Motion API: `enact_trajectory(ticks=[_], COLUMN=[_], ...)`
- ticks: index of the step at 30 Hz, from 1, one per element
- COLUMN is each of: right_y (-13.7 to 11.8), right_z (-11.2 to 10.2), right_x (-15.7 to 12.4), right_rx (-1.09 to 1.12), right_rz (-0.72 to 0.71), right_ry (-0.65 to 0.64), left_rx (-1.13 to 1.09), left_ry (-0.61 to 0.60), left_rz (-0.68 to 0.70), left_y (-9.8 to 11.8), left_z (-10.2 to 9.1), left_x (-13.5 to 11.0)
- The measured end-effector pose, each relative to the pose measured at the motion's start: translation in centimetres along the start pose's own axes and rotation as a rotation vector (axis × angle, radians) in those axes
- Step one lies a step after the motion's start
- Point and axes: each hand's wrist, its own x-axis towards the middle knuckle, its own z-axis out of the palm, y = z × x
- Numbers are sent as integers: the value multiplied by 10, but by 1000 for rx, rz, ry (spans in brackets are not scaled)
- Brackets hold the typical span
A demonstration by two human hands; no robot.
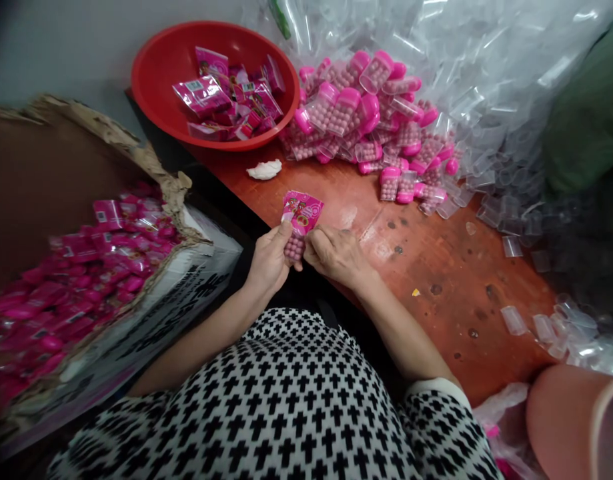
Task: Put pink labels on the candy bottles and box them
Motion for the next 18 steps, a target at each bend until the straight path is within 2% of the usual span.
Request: enact_trajectory(ticks=[2,5,8,10,12,18], right_y=[-6,-21,-36,-42,-43,-43], right_z=[3,12,19,20,18,13], right_x=[-5,-12,-11,-5,0,3], right_rx=[153,443,819,1038,1159,1170], right_rz=[146,554,861,973,1050,1117], right_ry=[76,237,236,228,262,314], left_rx=[-40,-85,-105,-123,-150,-120], left_ry=[-5,-58,-63,-46,-56,-132], left_rz=[14,33,80,107,94,5], left_y=[4,10,10,7,6,9], left_z=[1,2,5,6,6,0], left_x=[2,4,4,4,4,10])
